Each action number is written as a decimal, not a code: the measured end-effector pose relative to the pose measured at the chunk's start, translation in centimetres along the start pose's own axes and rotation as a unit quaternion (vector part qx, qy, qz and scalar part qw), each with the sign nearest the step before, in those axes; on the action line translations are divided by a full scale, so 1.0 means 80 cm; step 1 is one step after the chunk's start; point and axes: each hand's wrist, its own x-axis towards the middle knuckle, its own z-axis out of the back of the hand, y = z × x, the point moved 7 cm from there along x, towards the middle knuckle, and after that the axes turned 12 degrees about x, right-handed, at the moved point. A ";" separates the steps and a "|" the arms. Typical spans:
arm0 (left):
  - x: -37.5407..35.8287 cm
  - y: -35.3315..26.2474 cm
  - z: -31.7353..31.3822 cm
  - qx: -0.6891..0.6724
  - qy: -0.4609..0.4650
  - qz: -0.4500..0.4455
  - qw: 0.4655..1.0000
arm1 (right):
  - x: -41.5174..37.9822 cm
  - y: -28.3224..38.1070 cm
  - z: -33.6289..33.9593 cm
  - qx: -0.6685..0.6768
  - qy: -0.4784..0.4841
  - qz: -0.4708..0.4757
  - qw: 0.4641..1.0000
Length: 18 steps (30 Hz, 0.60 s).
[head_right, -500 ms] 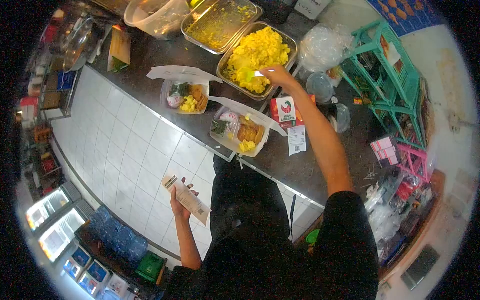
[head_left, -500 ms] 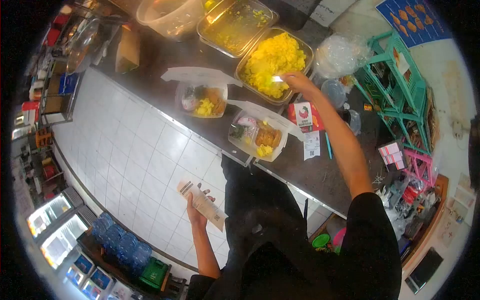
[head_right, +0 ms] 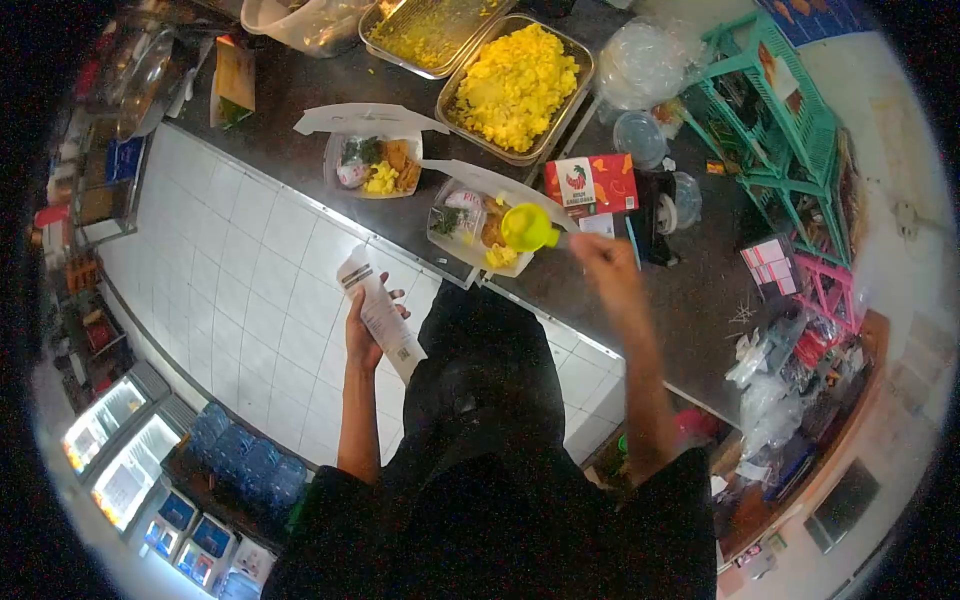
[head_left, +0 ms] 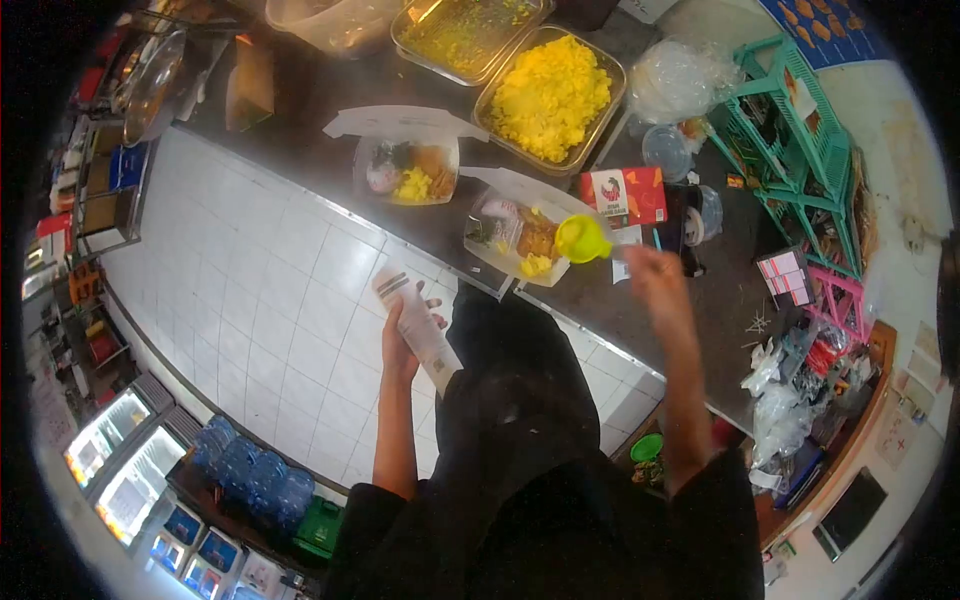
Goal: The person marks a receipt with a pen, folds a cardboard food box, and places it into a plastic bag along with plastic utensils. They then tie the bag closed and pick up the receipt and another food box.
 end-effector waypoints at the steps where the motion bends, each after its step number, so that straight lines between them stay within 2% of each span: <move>1: 0.008 -0.006 -0.008 0.014 0.008 0.005 1.000 | -0.003 -0.023 -0.012 -0.043 0.004 0.100 0.994; 2: 0.015 -0.011 -0.012 0.021 0.015 0.012 1.000 | -0.003 -0.057 -0.024 -0.088 0.008 0.198 0.976; 4: 0.027 -0.017 -0.018 0.035 0.028 0.027 0.999 | -0.011 -0.108 -0.062 -0.303 -0.014 0.286 0.909; 7: 0.034 -0.029 -0.033 0.046 0.054 0.033 0.997 | -0.016 -0.165 -0.078 -0.423 -0.070 0.310 0.849; 9: 0.037 -0.041 -0.039 0.060 0.053 0.025 0.997 | -0.032 -0.153 -0.073 -0.333 -0.076 0.342 0.876; 13: 0.040 -0.067 -0.062 -0.002 0.125 0.011 0.992 | -0.056 -0.075 -0.060 -0.209 -0.095 0.360 0.904; 15: 0.035 -0.077 -0.076 -0.060 0.142 0.022 0.988 | -0.045 -0.009 -0.064 -0.236 -0.152 0.356 0.891; 16: 0.033 -0.078 -0.083 -0.094 0.155 0.040 0.983 | -0.025 0.024 -0.073 -0.228 -0.138 0.372 0.889; 18: 0.029 -0.086 -0.093 -0.075 0.182 0.011 0.980 | 0.043 0.055 -0.091 -0.232 -0.102 0.413 0.875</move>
